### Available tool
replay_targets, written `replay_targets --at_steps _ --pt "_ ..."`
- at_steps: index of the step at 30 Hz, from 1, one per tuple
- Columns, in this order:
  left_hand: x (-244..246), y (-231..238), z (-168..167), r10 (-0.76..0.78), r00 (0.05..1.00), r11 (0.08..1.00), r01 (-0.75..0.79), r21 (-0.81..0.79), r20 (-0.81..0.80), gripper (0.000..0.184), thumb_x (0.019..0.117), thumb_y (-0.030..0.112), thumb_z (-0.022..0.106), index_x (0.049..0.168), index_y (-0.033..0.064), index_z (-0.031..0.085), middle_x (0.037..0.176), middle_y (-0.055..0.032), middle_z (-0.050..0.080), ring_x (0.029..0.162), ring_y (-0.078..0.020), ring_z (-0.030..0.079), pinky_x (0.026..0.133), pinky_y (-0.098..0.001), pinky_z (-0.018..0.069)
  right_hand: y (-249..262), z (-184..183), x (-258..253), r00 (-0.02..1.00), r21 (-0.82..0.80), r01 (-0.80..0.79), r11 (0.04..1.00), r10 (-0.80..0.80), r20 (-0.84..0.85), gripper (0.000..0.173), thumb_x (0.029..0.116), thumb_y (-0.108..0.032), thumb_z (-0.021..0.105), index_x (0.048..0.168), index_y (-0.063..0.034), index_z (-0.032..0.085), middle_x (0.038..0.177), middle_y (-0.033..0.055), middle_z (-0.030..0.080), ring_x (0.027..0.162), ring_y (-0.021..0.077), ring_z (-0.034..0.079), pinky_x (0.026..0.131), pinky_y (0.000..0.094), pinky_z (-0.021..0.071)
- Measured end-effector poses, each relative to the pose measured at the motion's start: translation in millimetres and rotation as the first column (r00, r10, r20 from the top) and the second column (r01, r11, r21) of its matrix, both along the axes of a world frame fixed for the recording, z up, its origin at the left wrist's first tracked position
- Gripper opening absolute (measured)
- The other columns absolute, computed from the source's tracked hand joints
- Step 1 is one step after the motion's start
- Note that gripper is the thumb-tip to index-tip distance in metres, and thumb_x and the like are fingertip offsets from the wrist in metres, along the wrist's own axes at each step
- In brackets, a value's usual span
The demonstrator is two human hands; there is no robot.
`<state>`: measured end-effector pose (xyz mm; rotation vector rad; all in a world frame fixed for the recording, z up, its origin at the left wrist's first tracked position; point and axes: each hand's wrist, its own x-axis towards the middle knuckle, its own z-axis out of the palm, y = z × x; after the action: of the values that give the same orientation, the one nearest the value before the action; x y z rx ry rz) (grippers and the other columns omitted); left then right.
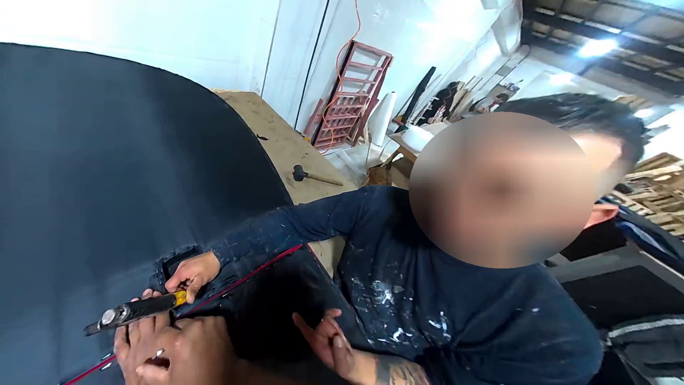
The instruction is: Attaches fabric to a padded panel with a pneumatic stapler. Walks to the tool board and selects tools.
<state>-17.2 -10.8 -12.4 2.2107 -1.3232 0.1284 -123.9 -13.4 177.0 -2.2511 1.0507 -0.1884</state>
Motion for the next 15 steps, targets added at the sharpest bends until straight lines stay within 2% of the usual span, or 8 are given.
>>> replay_targets --at_steps 1,3,4,6,7,9,11,15 --pt "-3.7 -0.4 -2.0 0.032 0.999 0.996 -0.032 -0.081 -0.006 0.052 0.1040 0.026 0.029 0.135 0.0069 0.067 0.145 -0.0112 0.060 0.143 -0.0303 0.049 0.123 -0.0531 0.0248 -1.7 -1.3 0.4 0.999 -0.012 -0.018 1.000 0.018 -0.031 0.033 0.0995 -0.029 0.059 0.110 -0.0030 0.077 0.098 0.0185 0.076 0.096 0.0358 0.073 0.082 0.0551 0.0548" --pt "5.5 12.4 17.9 -0.082 0.997 0.996 0.081 0.035 0.009 0.052 0.1090 0.030 0.026 0.144 0.0101 0.059 0.150 -0.0081 0.057 0.144 -0.0300 0.046 0.125 -0.0544 0.0225 -4.6 -9.4 0.0 0.998 -0.034 -0.044 0.998 0.042 -0.036 0.034 0.1022 -0.027 0.053 0.111 -0.0033 0.077 0.098 0.0187 0.075 0.096 0.0358 0.072 0.083 0.0558 0.0542" --pt "8.3 12.9 17.2 -0.093 0.995 0.994 0.091 0.066 0.033 0.052 0.1079 0.034 0.028 0.145 0.0119 0.058 0.151 -0.0065 0.056 0.145 -0.0289 0.045 0.125 -0.0545 0.0224 -6.3 -22.8 -2.1 1.000 -0.084 -0.023 0.996 0.024 0.009 0.032 0.1017 -0.025 0.054 0.107 -0.0036 0.078 0.096 0.0175 0.075 0.094 0.0343 0.073 0.082 0.0550 0.0546" --pt "15.8 11.5 -3.3 -0.130 0.987 0.991 0.125 0.056 0.089 0.061 0.0983 0.045 0.036 0.143 0.0089 0.057 0.152 -0.0134 0.052 0.145 -0.0322 0.043 0.121 -0.0578 0.0232 -14.0 -81.8 -9.6 0.964 -0.291 0.179 0.940 -0.108 0.245 0.023 0.0953 -0.027 0.062 0.084 -0.0125 0.075 0.077 0.0032 0.072 0.073 0.0178 0.072 0.065 0.0415 0.0591" --pt "17.0 12.1 -5.6 -0.142 0.987 0.987 0.134 0.093 0.081 0.072 0.0904 0.056 0.044 0.144 0.0095 0.056 0.153 -0.0146 0.050 0.147 -0.0325 0.041 0.122 -0.0578 0.0210 -21.2 -98.3 -21.6 0.924 -0.238 0.287 0.928 -0.203 0.324 0.020 0.0940 -0.026 0.065 0.083 -0.0128 0.076 0.076 -0.0009 0.072 0.070 0.0115 0.070 0.064 0.0358 0.0604" --pt "18.9 12.2 -7.8 -0.128 0.989 0.981 0.116 0.156 0.069 0.099 0.0770 0.083 0.053 0.147 0.0131 0.054 0.156 -0.0126 0.048 0.149 -0.0311 0.037 0.125 -0.0568 0.0174 -42.1 -111.7 -60.1 0.823 0.162 0.446 0.880 -0.474 0.313 0.025 0.0996 -0.026 0.062 0.101 -0.0069 0.077 0.083 0.0001 0.075 0.071 0.0101 0.072 0.068 0.0325 0.0629" --pt "18.8 9.9 -7.7 -0.112 0.991 0.982 0.098 0.161 0.079 0.103 0.0725 0.089 0.054 0.144 0.0144 0.057 0.154 -0.0119 0.050 0.148 -0.0312 0.039 0.125 -0.0571 0.0178 -55.4 -133.3 -92.2 0.682 0.531 0.481 0.697 -0.678 0.273 0.033 0.1017 -0.036 0.063 0.113 -0.0065 0.073 0.086 0.0034 0.076 0.063 0.0149 0.070 0.055 0.0312 0.0586" --pt "16.4 11.9 -4.5 -0.099 0.992 0.981 0.085 0.173 0.076 0.099 0.0723 0.087 0.056 0.140 0.0146 0.061 0.152 -0.0112 0.053 0.146 -0.0315 0.041 0.124 -0.0571 0.0179 -36.6 -145.5 -84.6 0.477 0.720 0.414 0.558 -0.806 0.350 0.035 0.1048 -0.031 0.060 0.121 -0.0009 0.067 0.084 0.0120 0.075 0.057 0.0198 0.068 0.046 0.0298 0.0534"
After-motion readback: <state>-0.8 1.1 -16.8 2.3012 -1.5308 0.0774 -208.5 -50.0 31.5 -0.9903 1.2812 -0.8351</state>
